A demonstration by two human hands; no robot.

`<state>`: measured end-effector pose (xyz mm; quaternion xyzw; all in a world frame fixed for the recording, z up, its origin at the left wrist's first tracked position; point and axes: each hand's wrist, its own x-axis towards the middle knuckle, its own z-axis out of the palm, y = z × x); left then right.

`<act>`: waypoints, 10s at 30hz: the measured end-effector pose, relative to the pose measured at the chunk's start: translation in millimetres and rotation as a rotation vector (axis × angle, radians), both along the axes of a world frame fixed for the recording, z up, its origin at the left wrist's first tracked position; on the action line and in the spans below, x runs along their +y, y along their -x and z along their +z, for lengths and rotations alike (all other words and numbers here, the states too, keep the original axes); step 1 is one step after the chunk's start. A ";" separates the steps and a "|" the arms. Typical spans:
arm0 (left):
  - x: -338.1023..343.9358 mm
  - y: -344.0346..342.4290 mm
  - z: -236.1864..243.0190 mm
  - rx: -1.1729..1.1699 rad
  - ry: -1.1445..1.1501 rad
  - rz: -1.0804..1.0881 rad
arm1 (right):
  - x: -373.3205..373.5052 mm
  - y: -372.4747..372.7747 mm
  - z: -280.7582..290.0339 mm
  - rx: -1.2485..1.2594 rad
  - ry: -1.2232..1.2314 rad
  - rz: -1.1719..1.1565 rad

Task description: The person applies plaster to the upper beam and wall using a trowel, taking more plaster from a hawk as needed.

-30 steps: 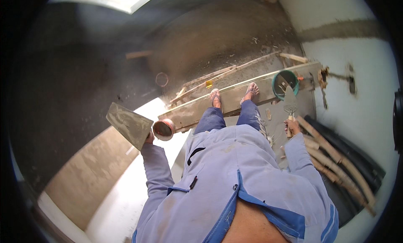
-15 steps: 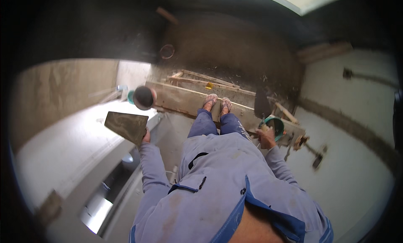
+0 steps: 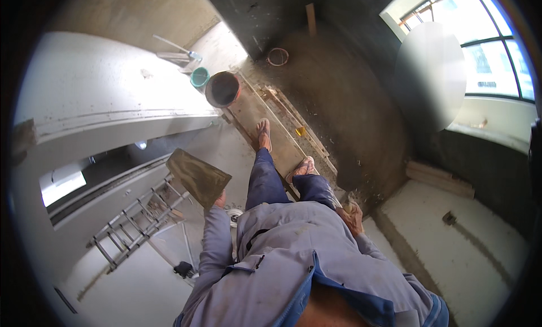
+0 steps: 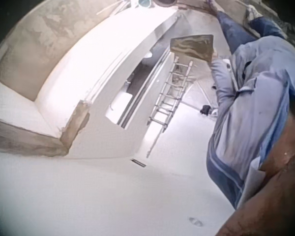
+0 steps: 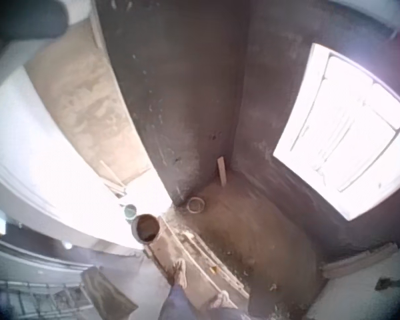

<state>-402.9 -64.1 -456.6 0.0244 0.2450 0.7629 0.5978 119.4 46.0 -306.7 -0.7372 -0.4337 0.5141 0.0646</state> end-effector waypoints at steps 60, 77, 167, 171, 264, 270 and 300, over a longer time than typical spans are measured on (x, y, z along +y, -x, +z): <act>192.1 -63.1 -222.5 -0.027 1.015 -0.085 | 413.8 597.6 -496.8 0.105 -0.095 1.574; 196.2 -46.0 -233.6 0.092 0.944 -0.112 | 453.2 511.0 -506.6 0.485 0.562 0.995; 386.4 -493.7 384.8 -0.313 -0.736 -1.559 | -42.5 -131.6 498.4 -1.668 -1.537 -0.360; 400.0 -529.7 374.6 -0.531 -0.763 -1.808 | -48.7 -118.4 545.0 -1.340 -1.662 -0.563; 427.8 -478.1 356.9 -0.415 -0.609 -1.845 | 11.6 -140.1 612.5 -1.807 -1.442 -0.153; 431.0 -486.1 354.5 -0.566 -0.581 -1.947 | -76.6 -181.9 602.5 -1.247 -1.269 -0.931; 415.8 -374.8 446.8 -0.886 -0.727 -1.903 | -36.6 -154.7 573.8 -1.623 -1.239 -0.566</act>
